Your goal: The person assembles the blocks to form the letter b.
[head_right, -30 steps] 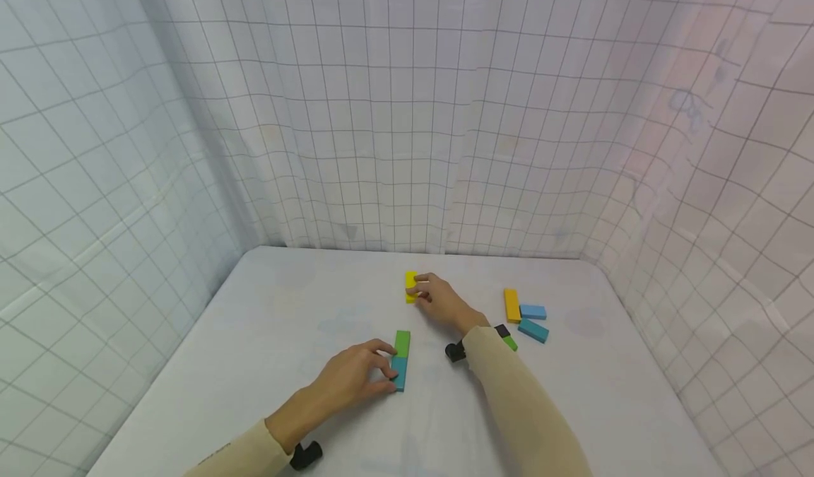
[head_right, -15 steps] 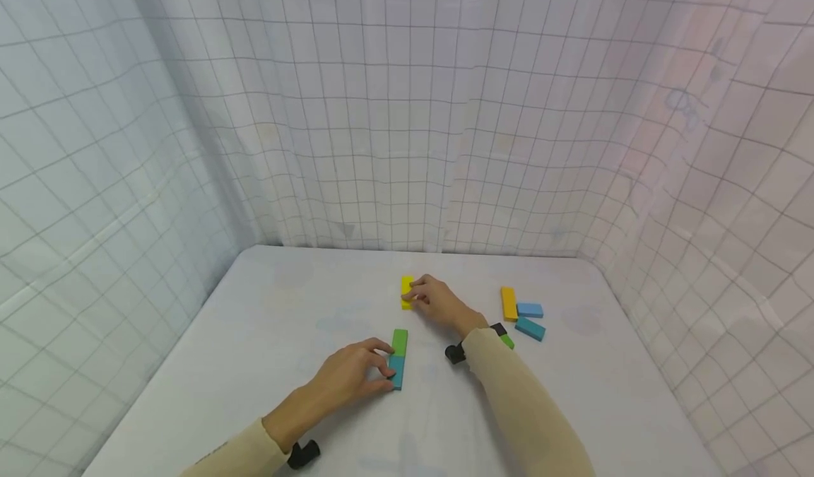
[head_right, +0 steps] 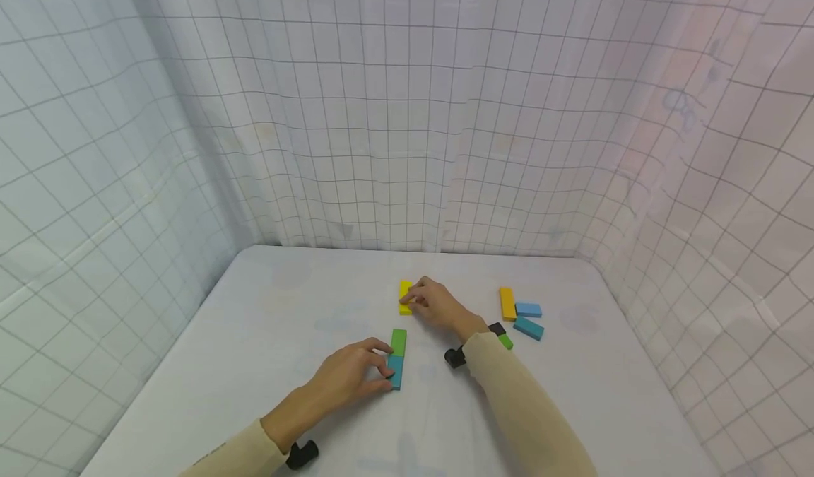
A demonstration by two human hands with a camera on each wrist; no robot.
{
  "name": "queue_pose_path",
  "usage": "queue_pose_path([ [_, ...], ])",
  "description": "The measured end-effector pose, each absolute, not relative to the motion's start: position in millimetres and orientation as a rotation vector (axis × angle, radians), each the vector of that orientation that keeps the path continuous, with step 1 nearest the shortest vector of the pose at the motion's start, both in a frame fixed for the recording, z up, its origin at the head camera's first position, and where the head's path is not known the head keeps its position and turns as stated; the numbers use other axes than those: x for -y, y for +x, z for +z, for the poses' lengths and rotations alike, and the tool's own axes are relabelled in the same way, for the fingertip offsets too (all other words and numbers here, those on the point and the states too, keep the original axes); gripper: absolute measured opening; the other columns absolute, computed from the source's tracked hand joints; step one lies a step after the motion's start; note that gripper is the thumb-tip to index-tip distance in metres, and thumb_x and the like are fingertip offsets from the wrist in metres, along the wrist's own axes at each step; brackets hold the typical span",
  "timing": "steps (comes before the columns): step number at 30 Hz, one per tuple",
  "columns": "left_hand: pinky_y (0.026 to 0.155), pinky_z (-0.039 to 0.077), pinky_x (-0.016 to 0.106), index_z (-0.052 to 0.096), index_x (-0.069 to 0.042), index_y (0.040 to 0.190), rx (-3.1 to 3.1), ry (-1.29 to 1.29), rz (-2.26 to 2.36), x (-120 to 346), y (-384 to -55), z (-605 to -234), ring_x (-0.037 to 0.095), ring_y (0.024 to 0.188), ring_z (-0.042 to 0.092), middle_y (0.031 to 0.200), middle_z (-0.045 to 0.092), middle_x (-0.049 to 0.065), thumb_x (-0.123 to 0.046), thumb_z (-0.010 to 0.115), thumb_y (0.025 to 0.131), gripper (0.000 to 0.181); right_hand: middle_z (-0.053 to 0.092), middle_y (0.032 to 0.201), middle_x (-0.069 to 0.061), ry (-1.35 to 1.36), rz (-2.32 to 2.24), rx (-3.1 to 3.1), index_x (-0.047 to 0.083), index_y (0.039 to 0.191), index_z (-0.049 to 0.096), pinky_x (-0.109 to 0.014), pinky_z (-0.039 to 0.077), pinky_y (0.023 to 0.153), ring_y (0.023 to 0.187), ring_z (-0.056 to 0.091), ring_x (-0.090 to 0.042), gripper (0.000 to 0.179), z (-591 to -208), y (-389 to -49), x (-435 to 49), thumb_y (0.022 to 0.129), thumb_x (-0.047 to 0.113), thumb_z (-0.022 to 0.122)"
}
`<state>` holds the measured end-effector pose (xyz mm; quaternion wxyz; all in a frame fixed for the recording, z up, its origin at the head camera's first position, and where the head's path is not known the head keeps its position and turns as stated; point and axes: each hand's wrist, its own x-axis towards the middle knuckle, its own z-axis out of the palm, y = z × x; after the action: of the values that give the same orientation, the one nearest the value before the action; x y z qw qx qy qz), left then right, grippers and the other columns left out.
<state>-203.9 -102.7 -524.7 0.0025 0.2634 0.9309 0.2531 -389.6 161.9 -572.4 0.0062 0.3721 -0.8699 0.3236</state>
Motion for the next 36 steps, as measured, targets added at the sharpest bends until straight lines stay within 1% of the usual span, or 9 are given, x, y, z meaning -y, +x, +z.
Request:
queue_pose_path([
  [2, 0.090, 0.072, 0.046, 0.092, -0.025, 0.093, -2.920, 0.830, 0.797, 103.1, -203.5, -525.4, 0.025, 0.117, 0.083, 0.140, 0.082, -0.001, -0.030, 0.101, 0.094, 0.010, 0.070, 0.137, -0.017, 1.163, 1.014, 2.723, 0.012, 0.136, 0.086, -0.032, 0.063, 0.092, 0.109, 0.073, -0.022, 0.024, -564.8, -381.5, -159.8, 0.115, 0.010, 0.074],
  [8, 0.090, 0.072, 0.046, 0.092, -0.024, 0.093, -2.915, 0.817, 0.799, 102.5, -202.0, -525.8, 0.025, 0.116, 0.084, 0.140, 0.082, -0.001, -0.029, 0.101, 0.094, 0.010, 0.069, 0.136, -0.017, 1.084, 0.968, 2.830, 0.006, 0.140, 0.083, -0.037, 0.064, 0.099, 0.109, 0.070, -0.019, 0.028, -544.8, -361.4, -152.6, 0.113, 0.009, 0.076],
  [9, 0.090, 0.072, 0.046, 0.092, -0.024, 0.092, -2.914, 0.814, 0.801, 102.3, -201.8, -525.6, 0.025, 0.116, 0.084, 0.140, 0.082, -0.001, -0.029, 0.101, 0.094, 0.011, 0.068, 0.138, -0.014, 1.109, 0.963, 2.813, 0.008, 0.141, 0.083, -0.036, 0.063, 0.100, 0.110, 0.069, -0.018, 0.028, -551.1, -365.6, -155.3, 0.114, 0.015, 0.076],
  [14, 0.091, 0.072, 0.047, 0.092, -0.024, 0.092, -2.903, 0.803, 0.803, 102.5, -201.3, -525.3, 0.025, 0.117, 0.083, 0.140, 0.082, 0.000, -0.029, 0.101, 0.095, 0.011, 0.065, 0.149, -0.016, 1.079, 0.966, 2.845, 0.009, 0.142, 0.083, -0.036, 0.062, 0.101, 0.114, 0.068, -0.019, 0.030, -552.0, -362.2, -153.2, 0.114, 0.017, 0.077],
  [17, 0.092, 0.072, 0.047, 0.092, -0.023, 0.093, -2.899, 0.812, 0.807, 103.1, -201.8, -525.6, 0.026, 0.117, 0.083, 0.140, 0.082, 0.001, -0.029, 0.101, 0.095, 0.011, 0.062, 0.159, -0.020, 1.018, 0.959, 2.903, 0.010, 0.143, 0.083, -0.043, 0.064, 0.105, 0.123, 0.070, -0.028, 0.030, -545.2, -355.4, -149.2, 0.114, 0.014, 0.076],
  [20, 0.092, 0.072, 0.047, 0.092, -0.023, 0.094, -2.901, 0.818, 0.809, 103.4, -202.7, -525.2, 0.026, 0.117, 0.083, 0.140, 0.082, 0.002, -0.029, 0.101, 0.095, 0.010, 0.056, 0.171, -0.023, 0.999, 0.936, 2.934, 0.012, 0.144, 0.083, -0.054, 0.063, 0.114, 0.145, 0.066, -0.041, 0.030, -543.9, -354.0, -148.5, 0.115, 0.017, 0.076],
  [24, 0.094, 0.072, 0.047, 0.092, -0.022, 0.094, -2.901, 0.818, 0.813, 103.4, -204.0, -525.3, 0.026, 0.118, 0.083, 0.140, 0.082, 0.002, -0.027, 0.101, 0.095, 0.010, 0.050, 0.181, -0.024, 1.006, 0.914, 2.960, 0.014, 0.144, 0.083, -0.068, 0.050, 0.132, 0.166, 0.051, -0.051, 0.030, -541.5, -351.8, -149.0, 0.116, 0.018, 0.075],
  [29, 0.094, 0.072, 0.047, 0.092, -0.021, 0.094, -2.914, 0.831, 0.819, 102.7, -206.1, -527.2, 0.026, 0.120, 0.083, 0.140, 0.082, 0.002, -0.027, 0.100, 0.095, 0.010, 0.053, 0.179, -0.025, 1.040, 0.949, 2.962, 0.013, 0.142, 0.082, -0.074, 0.036, 0.140, 0.168, 0.048, -0.052, 0.028, -537.2, -348.1, -150.5, 0.116, 0.018, 0.074],
  [36, 0.093, 0.072, 0.048, 0.092, -0.021, 0.094, -2.911, 0.857, 0.818, 103.5, -207.0, -529.0, 0.028, 0.119, 0.083, 0.141, 0.082, 0.003, -0.026, 0.100, 0.095, 0.010, 0.054, 0.178, -0.022, 1.044, 0.965, 2.989, 0.017, 0.141, 0.083, -0.075, 0.036, 0.139, 0.167, 0.048, -0.051, 0.027, -539.7, -347.5, -152.2, 0.115, 0.025, 0.077],
])
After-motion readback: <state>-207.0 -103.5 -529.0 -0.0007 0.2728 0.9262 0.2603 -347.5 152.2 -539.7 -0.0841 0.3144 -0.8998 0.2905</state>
